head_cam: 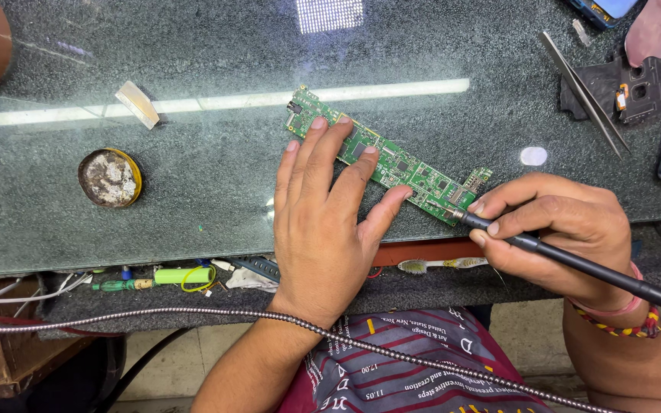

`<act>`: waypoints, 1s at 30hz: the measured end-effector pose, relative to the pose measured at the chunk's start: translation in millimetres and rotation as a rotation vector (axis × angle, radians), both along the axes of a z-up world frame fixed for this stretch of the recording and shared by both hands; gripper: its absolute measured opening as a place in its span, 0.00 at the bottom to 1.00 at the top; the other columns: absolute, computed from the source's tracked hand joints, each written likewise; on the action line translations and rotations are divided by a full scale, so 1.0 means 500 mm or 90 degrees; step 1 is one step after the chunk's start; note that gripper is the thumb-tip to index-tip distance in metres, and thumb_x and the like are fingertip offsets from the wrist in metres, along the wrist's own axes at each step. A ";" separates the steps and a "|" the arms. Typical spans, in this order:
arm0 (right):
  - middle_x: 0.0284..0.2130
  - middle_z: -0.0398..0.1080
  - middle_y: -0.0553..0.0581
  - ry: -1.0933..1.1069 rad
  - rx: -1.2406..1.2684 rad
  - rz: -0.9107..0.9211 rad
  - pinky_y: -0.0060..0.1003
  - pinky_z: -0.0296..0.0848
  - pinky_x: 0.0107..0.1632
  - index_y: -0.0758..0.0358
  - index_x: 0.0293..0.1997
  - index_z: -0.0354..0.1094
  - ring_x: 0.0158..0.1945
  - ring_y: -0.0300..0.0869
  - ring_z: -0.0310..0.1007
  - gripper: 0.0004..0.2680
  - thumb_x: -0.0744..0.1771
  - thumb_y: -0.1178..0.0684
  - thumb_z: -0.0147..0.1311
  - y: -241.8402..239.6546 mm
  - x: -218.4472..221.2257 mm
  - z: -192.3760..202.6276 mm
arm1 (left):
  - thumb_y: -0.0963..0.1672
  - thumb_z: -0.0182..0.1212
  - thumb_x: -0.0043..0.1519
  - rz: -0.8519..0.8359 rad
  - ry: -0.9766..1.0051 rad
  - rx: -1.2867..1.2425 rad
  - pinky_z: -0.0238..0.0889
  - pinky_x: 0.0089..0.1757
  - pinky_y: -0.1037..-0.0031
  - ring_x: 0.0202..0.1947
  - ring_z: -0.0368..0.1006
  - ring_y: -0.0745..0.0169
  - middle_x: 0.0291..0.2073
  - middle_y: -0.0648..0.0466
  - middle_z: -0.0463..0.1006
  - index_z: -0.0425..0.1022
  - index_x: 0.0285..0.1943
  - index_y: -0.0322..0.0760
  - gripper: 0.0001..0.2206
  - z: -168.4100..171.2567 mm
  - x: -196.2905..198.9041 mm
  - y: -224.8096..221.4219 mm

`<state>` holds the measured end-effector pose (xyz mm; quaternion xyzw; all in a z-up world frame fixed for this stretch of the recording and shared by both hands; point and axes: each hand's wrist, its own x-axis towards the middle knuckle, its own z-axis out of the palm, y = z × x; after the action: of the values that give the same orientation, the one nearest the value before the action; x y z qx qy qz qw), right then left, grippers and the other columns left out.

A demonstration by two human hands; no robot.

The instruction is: The person uses a soldering iron to apply heat to various points on a green circuit board. They hold the board steady with one hand while carefully moving the soldering iron tip across different components and pads.

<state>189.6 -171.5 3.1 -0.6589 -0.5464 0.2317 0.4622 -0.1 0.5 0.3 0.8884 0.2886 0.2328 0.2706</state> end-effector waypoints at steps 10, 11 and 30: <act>0.37 0.76 0.60 -0.002 0.001 -0.001 0.28 0.80 0.41 0.65 0.33 0.70 0.39 0.40 0.82 0.06 0.61 0.63 0.66 -0.001 0.000 0.000 | 0.49 0.73 0.60 0.001 0.000 0.001 0.51 0.69 0.49 0.71 0.62 0.41 0.65 0.45 0.70 0.78 0.55 0.35 0.20 0.001 0.000 -0.001; 0.37 0.76 0.60 -0.003 0.001 -0.001 0.28 0.80 0.41 0.65 0.33 0.70 0.39 0.40 0.81 0.06 0.61 0.63 0.66 -0.001 0.000 -0.001 | 0.49 0.73 0.60 0.000 0.000 0.000 0.51 0.69 0.49 0.71 0.62 0.41 0.65 0.45 0.70 0.78 0.55 0.35 0.20 0.001 0.000 -0.001; 0.37 0.76 0.60 0.001 0.001 0.001 0.28 0.81 0.41 0.66 0.33 0.71 0.41 0.41 0.82 0.06 0.61 0.63 0.66 -0.001 0.000 -0.001 | 0.49 0.73 0.61 -0.002 -0.003 0.008 0.52 0.69 0.49 0.71 0.62 0.41 0.65 0.45 0.70 0.78 0.55 0.34 0.20 0.000 -0.001 0.000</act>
<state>189.8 -171.8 2.8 -0.6581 -0.5468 0.2319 0.4628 -0.7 0.5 0.2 0.8900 0.2853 0.2358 0.2663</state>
